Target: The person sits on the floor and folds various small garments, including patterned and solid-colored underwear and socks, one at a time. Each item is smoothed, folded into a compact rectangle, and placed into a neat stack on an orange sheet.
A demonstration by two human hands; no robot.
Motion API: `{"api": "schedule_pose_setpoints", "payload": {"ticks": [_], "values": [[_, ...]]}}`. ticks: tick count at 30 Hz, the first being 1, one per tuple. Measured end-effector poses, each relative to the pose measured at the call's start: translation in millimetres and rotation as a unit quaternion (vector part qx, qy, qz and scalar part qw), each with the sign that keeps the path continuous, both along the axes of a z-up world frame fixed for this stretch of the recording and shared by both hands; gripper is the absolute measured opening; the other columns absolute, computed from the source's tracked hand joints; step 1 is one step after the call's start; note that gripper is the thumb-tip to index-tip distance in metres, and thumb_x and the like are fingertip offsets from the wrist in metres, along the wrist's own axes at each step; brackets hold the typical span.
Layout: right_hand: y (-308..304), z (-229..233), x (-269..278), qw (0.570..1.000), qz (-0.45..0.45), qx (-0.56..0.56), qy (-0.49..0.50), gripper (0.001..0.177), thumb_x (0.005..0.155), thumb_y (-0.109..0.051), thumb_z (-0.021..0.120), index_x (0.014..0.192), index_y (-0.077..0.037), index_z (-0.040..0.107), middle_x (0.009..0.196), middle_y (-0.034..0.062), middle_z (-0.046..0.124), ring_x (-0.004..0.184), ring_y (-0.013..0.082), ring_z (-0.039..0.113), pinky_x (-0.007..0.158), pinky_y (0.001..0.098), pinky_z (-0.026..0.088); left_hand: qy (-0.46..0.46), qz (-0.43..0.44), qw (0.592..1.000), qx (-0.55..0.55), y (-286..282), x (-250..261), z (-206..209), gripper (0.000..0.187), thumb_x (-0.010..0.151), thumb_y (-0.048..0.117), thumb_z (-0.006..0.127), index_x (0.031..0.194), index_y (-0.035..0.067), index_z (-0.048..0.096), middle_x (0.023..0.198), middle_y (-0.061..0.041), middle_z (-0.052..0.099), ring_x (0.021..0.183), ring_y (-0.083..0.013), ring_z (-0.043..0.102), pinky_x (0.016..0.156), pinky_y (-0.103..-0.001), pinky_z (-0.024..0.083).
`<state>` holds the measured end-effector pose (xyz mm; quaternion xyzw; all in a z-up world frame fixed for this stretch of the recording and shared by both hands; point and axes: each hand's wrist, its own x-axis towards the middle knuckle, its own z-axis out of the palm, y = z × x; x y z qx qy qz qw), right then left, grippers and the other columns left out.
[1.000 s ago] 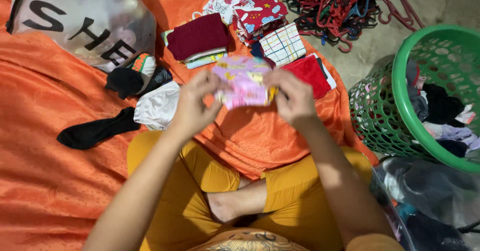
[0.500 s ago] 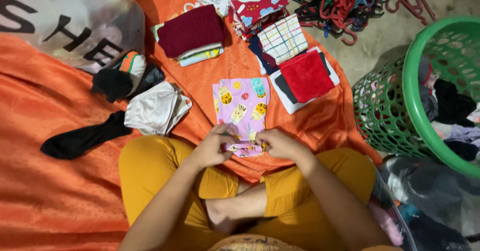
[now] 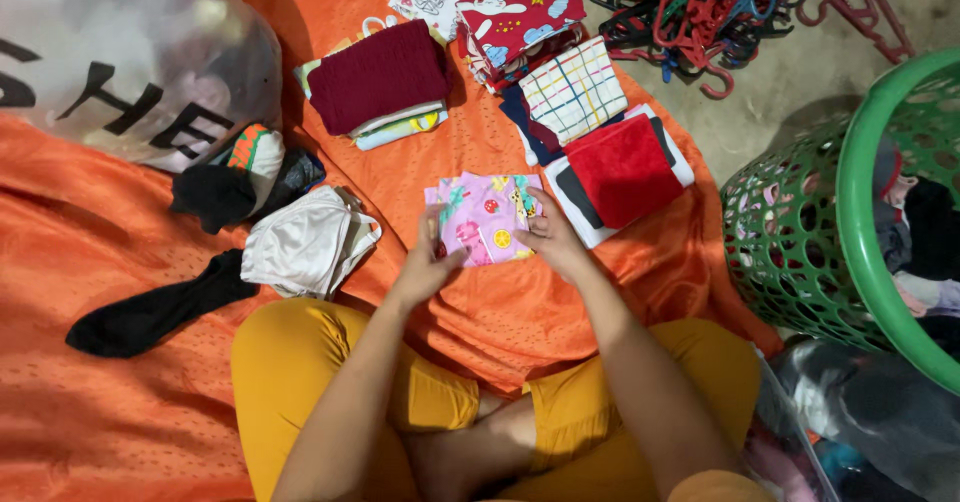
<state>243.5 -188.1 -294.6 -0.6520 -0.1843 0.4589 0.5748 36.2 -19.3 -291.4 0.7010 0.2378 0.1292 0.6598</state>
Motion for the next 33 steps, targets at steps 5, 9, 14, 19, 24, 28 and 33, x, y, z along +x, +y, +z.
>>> {"api": "schedule_pose_setpoints", "payload": {"ticks": [5,9,14,19,24,28,33], "values": [[0,13,-3,0.995,0.011,0.056,-0.076,0.069,0.090,-0.002,0.068,0.153,-0.012,0.043,0.113,0.0094,0.068,0.106,0.0161,0.066,0.091,0.0278,0.054,0.187,0.002,0.979,0.082,-14,-4,1,0.041,0.090,0.016,0.069,0.131,0.017,0.072,0.080,-0.014,0.070,0.070,-0.0182,0.061,0.070,-0.036,0.055],[4,31,-18,0.920,0.036,-0.174,-0.348,0.063,0.088,-0.010,0.071,0.148,-0.017,0.053,0.119,0.0159,0.064,0.109,0.0282,0.068,0.093,0.0362,0.055,0.208,0.019,0.971,0.119,-21,-13,-1,0.043,0.087,0.013,0.069,0.129,0.016,0.071,0.074,-0.016,0.070,0.068,-0.0237,0.069,0.070,-0.038,0.056],[13,48,-54,0.805,0.186,-0.007,-0.564,0.068,0.084,-0.021,0.081,0.145,-0.015,0.052,0.149,0.0165,0.045,0.143,0.0374,0.044,0.115,0.0515,0.041,0.177,0.034,0.972,0.154,-27,-13,7,0.044,0.085,0.012,0.068,0.129,0.014,0.070,0.084,-0.016,0.074,0.078,-0.0270,0.075,0.074,-0.037,0.058],[25,26,-69,0.765,0.246,-0.073,-0.591,0.085,0.074,-0.016,0.075,0.153,-0.005,0.045,0.162,0.0245,0.026,0.151,0.0397,0.026,0.119,0.0525,0.031,0.216,0.017,0.976,0.023,-29,-3,54,0.033,0.090,0.011,0.065,0.123,0.011,0.068,0.077,-0.011,0.075,0.074,-0.0225,0.078,0.072,-0.036,0.059],[34,-12,-59,0.871,0.202,-0.100,-0.436,0.044,0.096,0.001,0.053,0.137,-0.015,0.059,0.160,0.0140,0.047,0.146,0.0282,0.047,0.112,0.0385,0.047,-0.016,0.027,0.995,0.090,-29,6,103,0.035,0.092,0.010,0.067,0.127,0.009,0.066,0.122,-0.017,0.061,0.114,-0.0272,0.060,0.095,-0.035,0.053],[23,-5,-58,0.999,0.014,-0.017,-0.036,0.043,0.107,-0.030,0.045,0.136,-0.001,0.058,0.137,0.0195,0.063,0.127,0.0284,0.061,0.110,0.0419,0.049,-0.146,0.038,0.968,0.200,-24,5,105,0.029,0.094,0.007,0.068,0.122,0.011,0.068,0.157,-0.019,0.043,0.151,-0.0342,0.043,0.124,-0.046,0.035],[12,38,-77,0.917,-0.055,0.167,0.358,0.065,0.104,-0.054,0.038,0.149,-0.007,0.044,0.143,0.0155,0.057,0.131,0.0295,0.056,0.111,0.0482,0.045,-0.009,0.025,0.997,0.076,-13,-8,78,0.053,0.095,0.017,0.070,0.146,0.018,0.054,0.152,-0.022,0.048,0.140,-0.0297,0.046,0.115,-0.036,0.036]]}}
